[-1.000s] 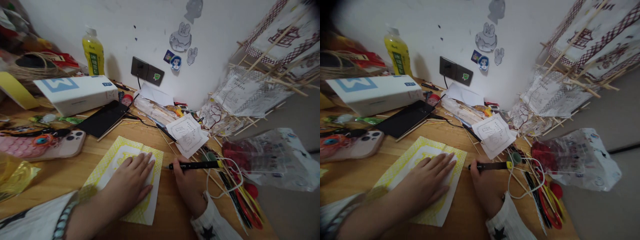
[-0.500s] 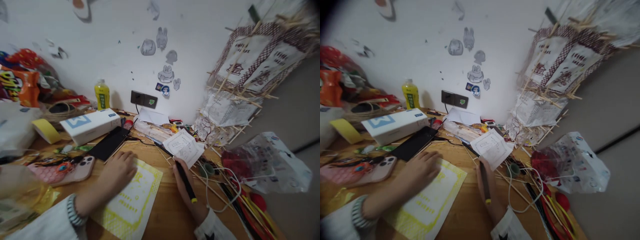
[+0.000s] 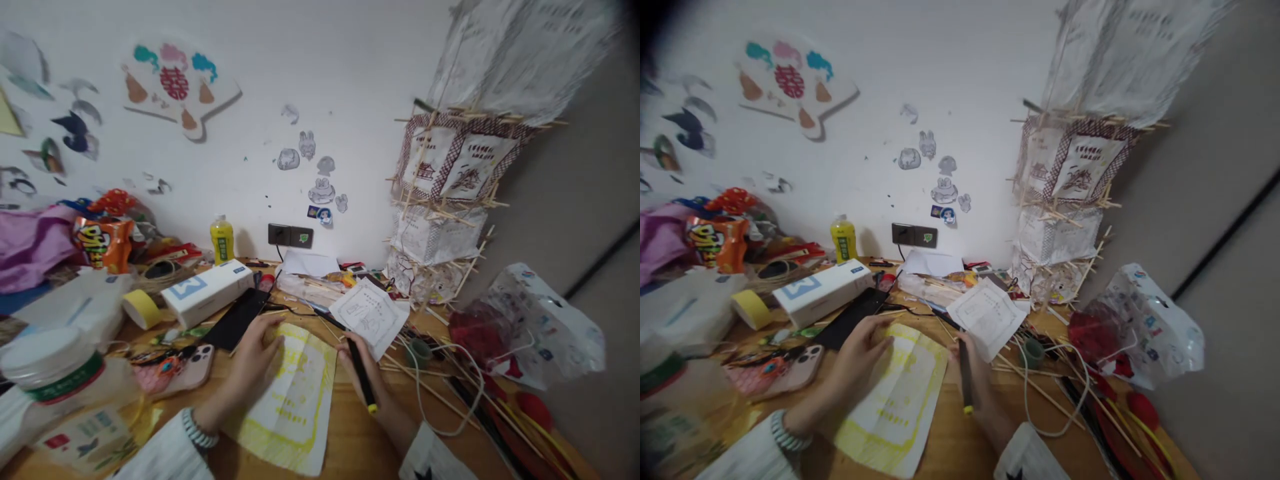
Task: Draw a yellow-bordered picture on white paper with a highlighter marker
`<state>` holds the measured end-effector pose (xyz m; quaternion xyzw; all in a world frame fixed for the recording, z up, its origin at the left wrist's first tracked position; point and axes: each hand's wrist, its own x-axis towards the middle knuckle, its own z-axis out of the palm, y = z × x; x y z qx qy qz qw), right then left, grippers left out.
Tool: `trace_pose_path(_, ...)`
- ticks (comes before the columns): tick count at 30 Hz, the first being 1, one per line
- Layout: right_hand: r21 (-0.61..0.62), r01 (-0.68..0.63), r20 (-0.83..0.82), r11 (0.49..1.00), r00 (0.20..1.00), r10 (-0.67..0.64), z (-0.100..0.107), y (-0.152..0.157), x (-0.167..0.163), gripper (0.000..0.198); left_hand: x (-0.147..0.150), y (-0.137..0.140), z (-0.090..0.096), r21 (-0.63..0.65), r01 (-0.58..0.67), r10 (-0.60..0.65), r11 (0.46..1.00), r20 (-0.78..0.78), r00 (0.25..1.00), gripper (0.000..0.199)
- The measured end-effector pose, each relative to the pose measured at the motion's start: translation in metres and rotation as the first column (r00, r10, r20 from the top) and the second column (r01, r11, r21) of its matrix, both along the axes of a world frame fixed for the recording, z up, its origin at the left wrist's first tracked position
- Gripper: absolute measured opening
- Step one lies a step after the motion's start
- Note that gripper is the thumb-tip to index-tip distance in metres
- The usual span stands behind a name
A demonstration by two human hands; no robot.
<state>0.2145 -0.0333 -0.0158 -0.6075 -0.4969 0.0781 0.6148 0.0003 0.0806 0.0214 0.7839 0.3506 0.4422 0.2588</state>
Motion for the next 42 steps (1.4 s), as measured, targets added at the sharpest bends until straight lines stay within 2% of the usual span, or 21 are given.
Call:
trace_pose_path(1,0.015,-0.027,-0.022,1.0,0.999,0.028,0.0,0.001,0.003,0.028,0.0,0.001,0.001,-0.035,-0.017,0.019,0.999,0.055,0.998,0.028)
trace_pose_path(3,0.036,-0.066,-0.201,0.997,0.977,0.072,-0.006,0.007,0.009,0.034,0.002,0.003,0.003,-0.125,-0.028,0.048,0.992,0.16,0.986,0.033)
trace_pose_path(6,-0.031,-0.085,-0.354,0.996,0.933,0.069,-0.021,0.018,0.016,0.043,0.006,0.004,0.002,-0.255,0.019,0.063,0.967,0.309,0.949,0.048)
trace_pose_path(8,-0.068,-0.132,-0.352,0.989,0.931,0.1,-0.028,0.023,0.017,0.042,0.009,0.006,0.0,-0.336,0.076,0.063,0.939,0.384,0.921,0.058)
trace_pose_path(10,-0.048,-0.157,-0.291,0.986,0.947,0.137,-0.031,0.024,0.016,0.039,0.011,0.008,-0.004,-0.423,0.16,0.038,0.892,0.423,0.905,0.063)
trace_pose_path(14,0.023,-0.161,-0.187,0.987,0.969,0.163,-0.019,0.015,0.009,0.04,0.008,0.009,-0.013,-0.575,0.351,-0.107,0.739,0.415,0.904,0.053)
trace_pose_path(17,0.026,-0.154,-0.173,0.988,0.972,0.157,-0.005,0.007,0.003,0.043,0.004,0.009,-0.012,-0.636,0.435,-0.202,0.638,0.407,0.891,0.041)
trace_pose_path(20,0.023,-0.134,-0.191,0.991,0.972,0.136,0.006,0.003,0.002,0.032,-0.002,0.007,-0.003,-0.661,0.493,-0.257,0.567,0.426,0.867,0.043)
trace_pose_path(23,0.07,-0.104,-0.188,0.992,0.975,0.116,0.014,0.001,0.01,0.031,-0.016,0.005,0.009,-0.678,0.556,-0.332,0.481,0.446,0.831,0.043)
trace_pose_path(27,0.157,-0.091,-0.228,0.983,0.966,0.126,0.023,-0.001,0.022,0.033,-0.033,0.0,0.017,-0.733,0.61,-0.482,0.301,0.435,0.761,0.04)
trace_pose_path(32,0.212,-0.159,-0.364,0.964,0.903,0.229,0.029,0.001,0.014,0.028,-0.022,-0.006,0.009,-0.756,0.642,-0.538,0.13,0.49,0.686,0.079)
trace_pose_path(34,0.221,-0.17,-0.371,0.96,0.896,0.244,0.029,0.001,0.01,0.026,-0.015,-0.006,0.007,-0.745,0.66,-0.526,0.098,0.524,0.67,0.087)
trace_pose_path(36,0.223,-0.158,-0.365,0.962,0.902,0.232,0.028,0.002,0.008,0.026,-0.012,-0.006,0.007,-0.716,0.692,-0.495,0.093,0.57,0.656,0.088)
trace_pose_path(42,0.228,-0.054,-0.355,0.972,0.925,0.135,0.024,0.001,0.013,0.026,-0.006,-0.006,0.004,-0.654,0.751,-0.372,0.092,0.676,0.636,0.044)
